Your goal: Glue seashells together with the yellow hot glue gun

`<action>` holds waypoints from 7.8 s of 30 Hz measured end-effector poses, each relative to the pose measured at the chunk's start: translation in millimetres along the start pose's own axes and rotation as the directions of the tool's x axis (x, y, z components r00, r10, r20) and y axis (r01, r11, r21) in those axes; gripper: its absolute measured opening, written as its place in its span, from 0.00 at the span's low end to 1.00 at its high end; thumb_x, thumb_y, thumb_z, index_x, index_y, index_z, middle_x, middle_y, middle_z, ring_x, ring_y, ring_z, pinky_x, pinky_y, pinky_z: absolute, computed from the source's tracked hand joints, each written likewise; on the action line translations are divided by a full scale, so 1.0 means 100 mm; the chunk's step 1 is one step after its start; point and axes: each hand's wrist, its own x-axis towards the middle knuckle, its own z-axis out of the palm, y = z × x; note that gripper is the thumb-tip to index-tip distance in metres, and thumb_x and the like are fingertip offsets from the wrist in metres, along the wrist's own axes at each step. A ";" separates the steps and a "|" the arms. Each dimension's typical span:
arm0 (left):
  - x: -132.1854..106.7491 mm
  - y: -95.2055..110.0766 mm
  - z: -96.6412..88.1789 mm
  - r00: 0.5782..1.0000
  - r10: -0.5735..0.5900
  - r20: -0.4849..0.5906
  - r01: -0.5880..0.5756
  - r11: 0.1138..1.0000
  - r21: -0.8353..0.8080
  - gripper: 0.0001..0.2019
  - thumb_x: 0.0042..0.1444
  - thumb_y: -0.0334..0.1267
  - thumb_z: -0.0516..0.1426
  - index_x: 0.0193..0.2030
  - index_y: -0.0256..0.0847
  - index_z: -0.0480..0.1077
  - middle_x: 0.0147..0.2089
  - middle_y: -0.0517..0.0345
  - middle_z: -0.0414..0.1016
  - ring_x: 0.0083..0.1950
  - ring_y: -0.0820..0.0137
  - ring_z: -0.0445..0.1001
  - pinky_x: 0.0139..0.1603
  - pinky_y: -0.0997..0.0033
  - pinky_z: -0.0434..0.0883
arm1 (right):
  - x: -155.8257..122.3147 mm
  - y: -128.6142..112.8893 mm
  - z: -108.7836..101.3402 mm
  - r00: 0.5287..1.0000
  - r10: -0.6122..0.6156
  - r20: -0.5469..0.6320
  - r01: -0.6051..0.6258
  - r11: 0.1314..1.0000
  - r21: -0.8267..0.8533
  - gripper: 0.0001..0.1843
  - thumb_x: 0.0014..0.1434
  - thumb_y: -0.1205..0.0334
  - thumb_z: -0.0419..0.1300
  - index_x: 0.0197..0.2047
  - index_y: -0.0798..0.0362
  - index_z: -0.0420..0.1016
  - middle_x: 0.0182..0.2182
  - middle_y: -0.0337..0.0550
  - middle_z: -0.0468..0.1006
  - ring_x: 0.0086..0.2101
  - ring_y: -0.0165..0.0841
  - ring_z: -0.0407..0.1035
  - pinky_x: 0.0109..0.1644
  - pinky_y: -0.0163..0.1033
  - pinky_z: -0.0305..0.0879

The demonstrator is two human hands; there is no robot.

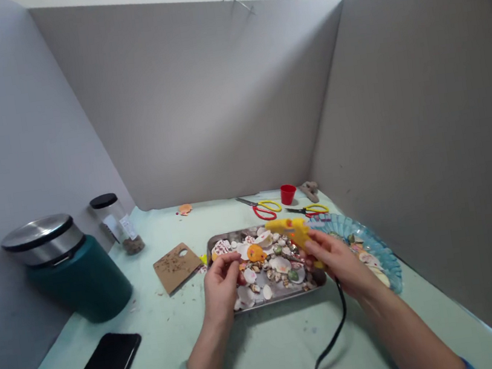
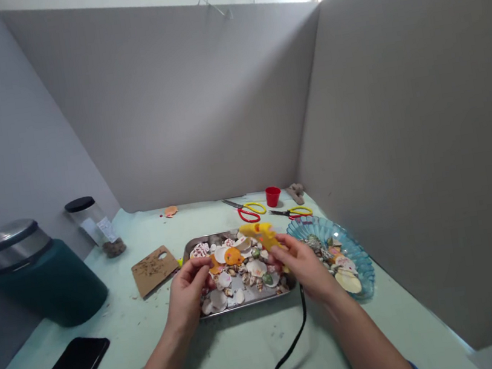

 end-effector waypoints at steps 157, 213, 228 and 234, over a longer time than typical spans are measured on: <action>0.09 0.10 -0.23 0.920 -0.201 0.336 0.360 0.772 -0.524 0.19 0.41 0.33 0.69 0.39 0.36 0.68 0.24 0.68 0.66 0.17 0.85 0.57 0.20 0.82 0.61 | 0.05 -0.08 0.31 0.993 -0.118 -0.021 0.118 0.993 -0.013 0.18 0.55 0.50 0.62 0.46 0.50 0.75 0.27 0.41 0.75 0.25 0.34 0.68 0.27 0.36 0.66; 0.03 0.10 -0.25 0.871 -0.277 0.406 0.477 0.678 -0.560 0.14 0.42 0.31 0.69 0.35 0.35 0.71 0.22 0.66 0.66 0.19 0.82 0.60 0.21 0.82 0.64 | -0.05 0.27 0.56 0.896 0.134 0.423 -0.213 0.966 0.146 0.25 0.48 0.45 0.68 0.40 0.56 0.73 0.19 0.35 0.70 0.20 0.26 0.60 0.24 0.33 0.54; 0.01 0.11 -0.21 0.900 -0.252 0.355 0.415 0.745 -0.522 0.16 0.41 0.33 0.68 0.37 0.36 0.69 0.20 0.68 0.65 0.18 0.80 0.61 0.20 0.79 0.64 | -0.05 0.26 0.55 0.895 0.131 0.426 -0.210 0.967 0.144 0.26 0.47 0.44 0.68 0.40 0.56 0.73 0.19 0.35 0.70 0.20 0.26 0.61 0.25 0.34 0.55; 0.00 0.15 -0.20 0.894 -0.277 0.352 0.428 0.763 -0.485 0.16 0.41 0.35 0.68 0.35 0.36 0.69 0.21 0.67 0.66 0.17 0.81 0.59 0.19 0.79 0.62 | -0.06 0.21 0.57 0.907 0.125 0.403 -0.211 0.961 0.177 0.25 0.48 0.44 0.67 0.39 0.56 0.73 0.18 0.34 0.69 0.20 0.26 0.60 0.25 0.34 0.54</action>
